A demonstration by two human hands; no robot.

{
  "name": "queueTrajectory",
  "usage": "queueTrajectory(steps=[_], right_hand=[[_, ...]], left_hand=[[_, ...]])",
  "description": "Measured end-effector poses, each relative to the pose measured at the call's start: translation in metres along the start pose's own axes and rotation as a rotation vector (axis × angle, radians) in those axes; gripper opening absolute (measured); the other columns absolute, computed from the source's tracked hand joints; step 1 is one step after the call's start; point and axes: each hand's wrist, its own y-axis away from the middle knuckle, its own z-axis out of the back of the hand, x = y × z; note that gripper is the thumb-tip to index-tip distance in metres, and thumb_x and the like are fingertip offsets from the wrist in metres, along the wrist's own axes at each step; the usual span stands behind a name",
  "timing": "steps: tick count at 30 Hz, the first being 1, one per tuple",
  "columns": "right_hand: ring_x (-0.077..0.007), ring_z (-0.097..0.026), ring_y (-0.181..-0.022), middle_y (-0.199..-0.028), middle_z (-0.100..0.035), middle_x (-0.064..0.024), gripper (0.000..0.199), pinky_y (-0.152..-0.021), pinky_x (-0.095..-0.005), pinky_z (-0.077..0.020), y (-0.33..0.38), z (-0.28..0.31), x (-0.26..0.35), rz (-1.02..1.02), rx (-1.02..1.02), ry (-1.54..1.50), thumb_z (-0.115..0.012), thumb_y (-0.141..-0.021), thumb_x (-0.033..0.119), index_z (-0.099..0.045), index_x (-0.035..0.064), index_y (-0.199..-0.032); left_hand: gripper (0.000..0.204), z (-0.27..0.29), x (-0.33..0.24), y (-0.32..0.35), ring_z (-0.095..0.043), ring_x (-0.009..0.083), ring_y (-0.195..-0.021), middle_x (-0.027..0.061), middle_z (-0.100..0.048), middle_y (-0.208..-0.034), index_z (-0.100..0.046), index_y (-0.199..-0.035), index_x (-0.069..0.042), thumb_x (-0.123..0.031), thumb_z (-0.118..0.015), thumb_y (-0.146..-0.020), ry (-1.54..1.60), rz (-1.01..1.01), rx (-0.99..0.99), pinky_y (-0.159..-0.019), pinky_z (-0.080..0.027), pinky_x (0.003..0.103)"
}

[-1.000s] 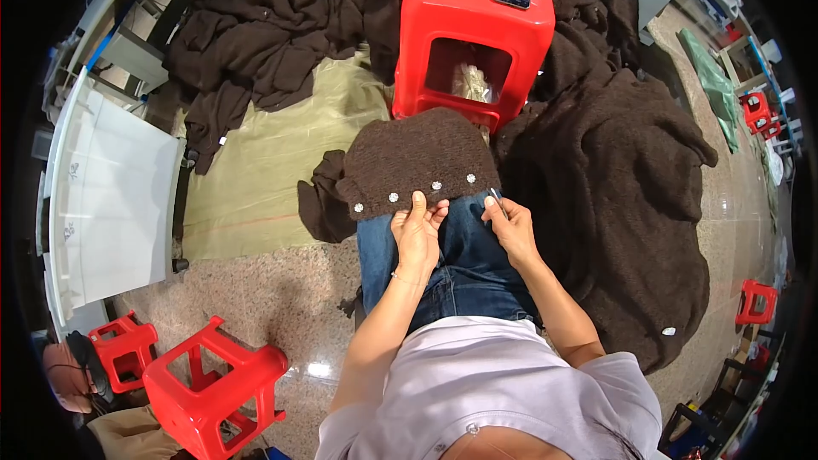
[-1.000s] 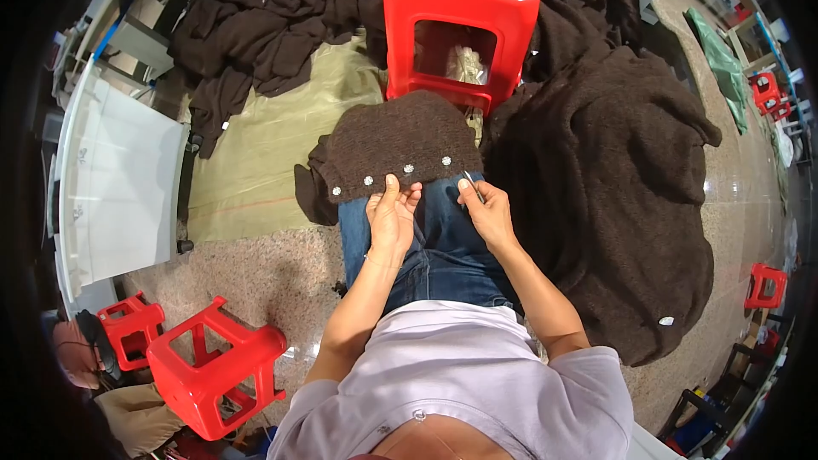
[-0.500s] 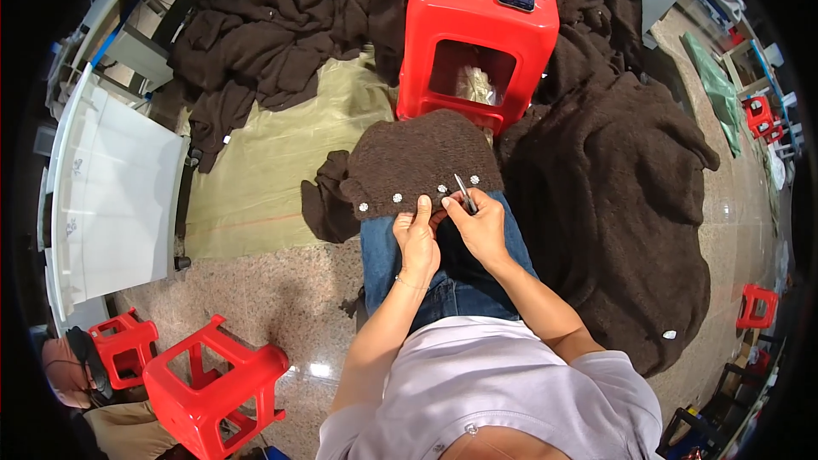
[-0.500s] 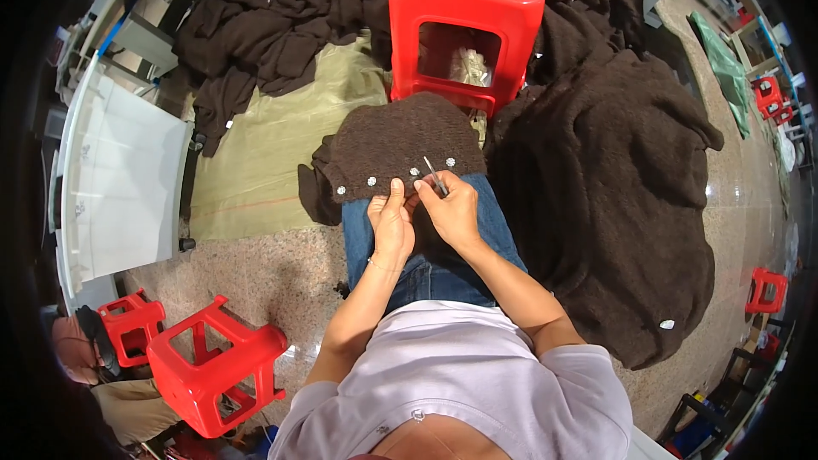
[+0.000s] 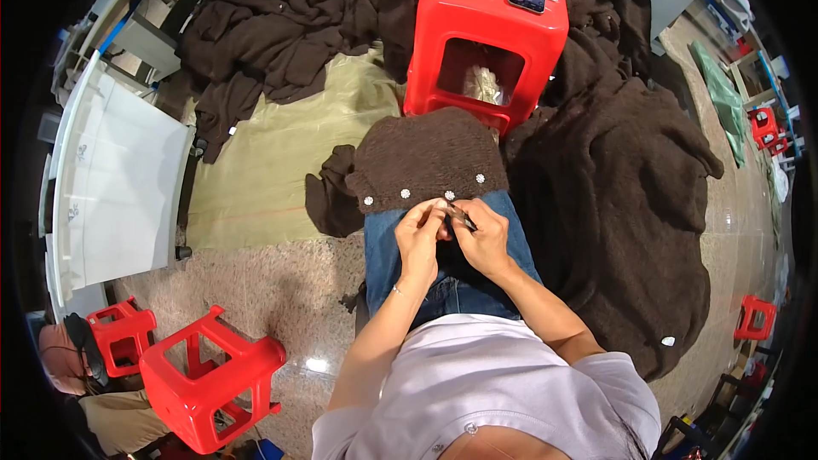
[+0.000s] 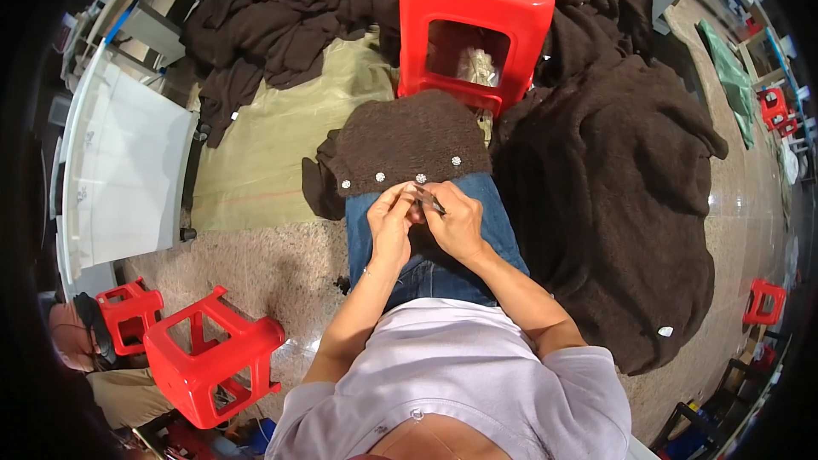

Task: Trim loose threads from fabric pieces using a small pair of scissors.

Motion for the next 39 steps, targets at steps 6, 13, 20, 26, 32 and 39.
queueTrajectory(steps=[6,13,20,26,32,39], right_hand=[[-0.0267,-0.066,-0.063,-0.078,-0.067,-0.0111,0.016,-0.054,-0.0324,-0.0502,0.002,0.003,-0.004,0.129,0.042,0.109,-0.070,-0.077,0.000,-0.066,0.0037,-0.092],[-0.0197,-0.060,-0.058,-0.075,-0.063,-0.0115,0.019,-0.057,-0.0315,-0.0468,0.003,0.011,-0.005,-0.352,0.109,-0.239,-0.059,-0.095,0.019,-0.064,0.0017,-0.090],[-0.0193,-0.053,-0.052,-0.058,-0.056,-0.0138,0.038,-0.052,-0.0360,-0.0403,-0.006,0.018,-0.002,-0.431,0.264,-0.090,-0.056,-0.096,0.032,-0.064,-0.0020,-0.080],[-0.0200,-0.058,-0.050,-0.059,-0.060,-0.0131,0.036,-0.050,-0.0357,-0.0431,-0.013,0.016,0.010,-0.373,0.237,-0.010,-0.060,-0.094,0.032,-0.066,-0.0006,-0.080],[-0.0249,-0.062,-0.052,-0.065,-0.064,-0.0146,0.024,-0.048,-0.0364,-0.0449,-0.013,0.013,0.009,-0.146,0.148,0.239,-0.065,-0.091,0.025,-0.069,0.0025,-0.083],[-0.0340,-0.063,-0.057,-0.071,-0.067,-0.0150,0.027,-0.049,-0.0410,-0.0474,-0.013,0.010,0.008,-0.016,0.062,0.318,-0.066,-0.089,0.028,-0.065,0.0040,-0.077]], left_hand=[[0.006,-0.005,-0.004,-0.006,-0.054,0.0059,-0.064,0.0002,-0.064,-0.081,-0.066,-0.096,-0.002,-0.006,-0.064,-0.091,0.154,0.168,0.015,-0.059,-0.045,0.020],[0.003,-0.004,0.005,-0.010,-0.054,0.0064,-0.064,0.0000,-0.062,-0.080,-0.064,-0.092,-0.002,-0.005,-0.065,-0.091,-0.115,-0.121,-0.052,-0.058,-0.045,0.021],[0.003,-0.008,0.000,-0.005,-0.052,0.0054,-0.064,-0.0006,-0.060,-0.079,-0.063,-0.092,-0.002,-0.004,-0.064,-0.092,-0.121,-0.176,-0.026,-0.059,-0.043,0.020],[0.001,-0.005,0.002,-0.006,-0.051,0.0051,-0.064,-0.0013,-0.059,-0.080,-0.062,-0.092,-0.002,-0.001,-0.063,-0.092,-0.161,-0.205,-0.020,-0.059,-0.042,0.019],[0.002,-0.004,0.004,-0.006,-0.051,0.0048,-0.066,-0.0012,-0.060,-0.081,-0.062,-0.092,-0.002,-0.001,-0.063,-0.091,-0.179,-0.220,-0.017,-0.059,-0.042,0.019],[0.003,-0.002,0.006,-0.008,-0.051,0.0045,-0.068,-0.0012,-0.060,-0.084,-0.062,-0.092,-0.003,0.000,-0.063,-0.091,-0.180,-0.244,0.004,-0.061,-0.042,0.018]])
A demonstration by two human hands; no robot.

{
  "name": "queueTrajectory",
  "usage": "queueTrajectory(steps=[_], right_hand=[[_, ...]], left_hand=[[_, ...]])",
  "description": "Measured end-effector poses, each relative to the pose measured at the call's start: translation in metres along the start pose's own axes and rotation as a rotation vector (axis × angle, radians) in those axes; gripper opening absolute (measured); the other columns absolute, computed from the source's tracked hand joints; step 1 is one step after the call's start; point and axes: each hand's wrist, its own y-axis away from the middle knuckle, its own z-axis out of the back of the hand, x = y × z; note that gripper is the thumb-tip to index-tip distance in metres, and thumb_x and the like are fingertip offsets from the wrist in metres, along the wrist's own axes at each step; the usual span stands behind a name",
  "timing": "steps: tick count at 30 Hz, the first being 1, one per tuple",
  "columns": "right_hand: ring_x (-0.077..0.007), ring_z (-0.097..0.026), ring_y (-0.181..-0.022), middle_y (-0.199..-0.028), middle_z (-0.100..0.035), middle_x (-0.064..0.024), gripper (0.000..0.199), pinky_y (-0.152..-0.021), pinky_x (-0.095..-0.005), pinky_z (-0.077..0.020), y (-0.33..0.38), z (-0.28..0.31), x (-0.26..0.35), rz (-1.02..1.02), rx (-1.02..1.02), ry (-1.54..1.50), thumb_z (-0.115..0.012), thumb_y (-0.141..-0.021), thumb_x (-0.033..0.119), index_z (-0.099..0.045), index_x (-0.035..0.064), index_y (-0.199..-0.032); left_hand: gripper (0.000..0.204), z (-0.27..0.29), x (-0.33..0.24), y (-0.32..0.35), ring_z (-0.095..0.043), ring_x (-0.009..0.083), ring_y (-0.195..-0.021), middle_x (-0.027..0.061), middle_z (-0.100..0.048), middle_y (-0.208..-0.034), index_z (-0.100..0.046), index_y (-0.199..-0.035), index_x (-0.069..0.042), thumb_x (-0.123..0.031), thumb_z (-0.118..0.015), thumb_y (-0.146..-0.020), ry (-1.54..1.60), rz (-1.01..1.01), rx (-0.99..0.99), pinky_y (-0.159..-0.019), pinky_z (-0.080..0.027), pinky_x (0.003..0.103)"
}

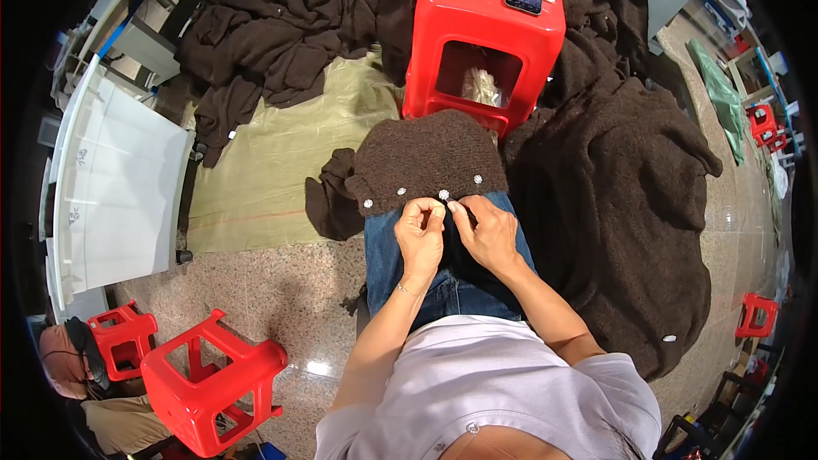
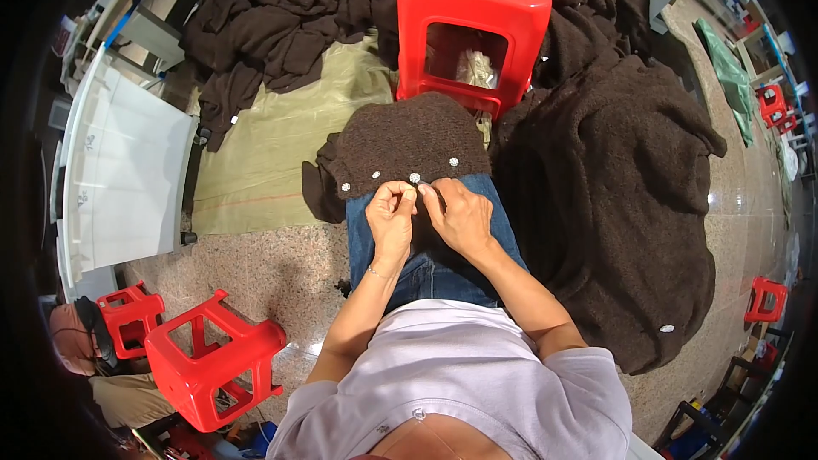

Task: Trim loose threads from fabric pieces using a small pair of scissors.

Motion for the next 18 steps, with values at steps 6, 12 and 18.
queueTrajectory(steps=[6,12,18], right_hand=[[-0.0140,-0.052,-0.047,-0.065,-0.063,-0.0074,0.032,-0.046,-0.0322,-0.0401,0.000,-0.006,-0.019,-0.312,0.206,-0.385,-0.063,-0.093,0.029,-0.067,0.0020,-0.076],[-0.0003,-0.028,-0.046,-0.054,-0.038,0.0095,0.041,-0.042,-0.0212,-0.0182,0.004,0.018,-0.030,-0.715,0.196,-0.896,-0.059,-0.096,0.043,-0.065,0.0065,-0.079],[0.0004,-0.023,-0.041,-0.052,-0.032,0.0107,0.043,-0.039,-0.0199,-0.0162,0.011,0.019,-0.046,-0.644,0.196,-0.869,-0.054,-0.099,0.044,-0.061,0.0042,-0.084]], left_hand=[[0.005,-0.001,-0.001,0.006,-0.051,0.0044,-0.067,-0.0020,-0.058,-0.082,-0.060,-0.090,-0.003,0.003,-0.061,-0.091,-0.060,-0.050,0.077,-0.062,-0.043,0.019],[0.027,0.024,-0.031,0.030,-0.063,0.0199,-0.063,0.0079,-0.066,-0.070,-0.067,-0.072,-0.002,-0.024,-0.068,-0.088,-0.829,0.172,0.819,-0.059,-0.048,0.033],[0.027,0.071,-0.017,0.029,-0.058,0.0044,-0.062,0.0002,-0.065,-0.068,-0.068,-0.077,0.000,-0.021,-0.067,-0.092,-0.614,0.178,0.314,-0.055,-0.047,0.022]])
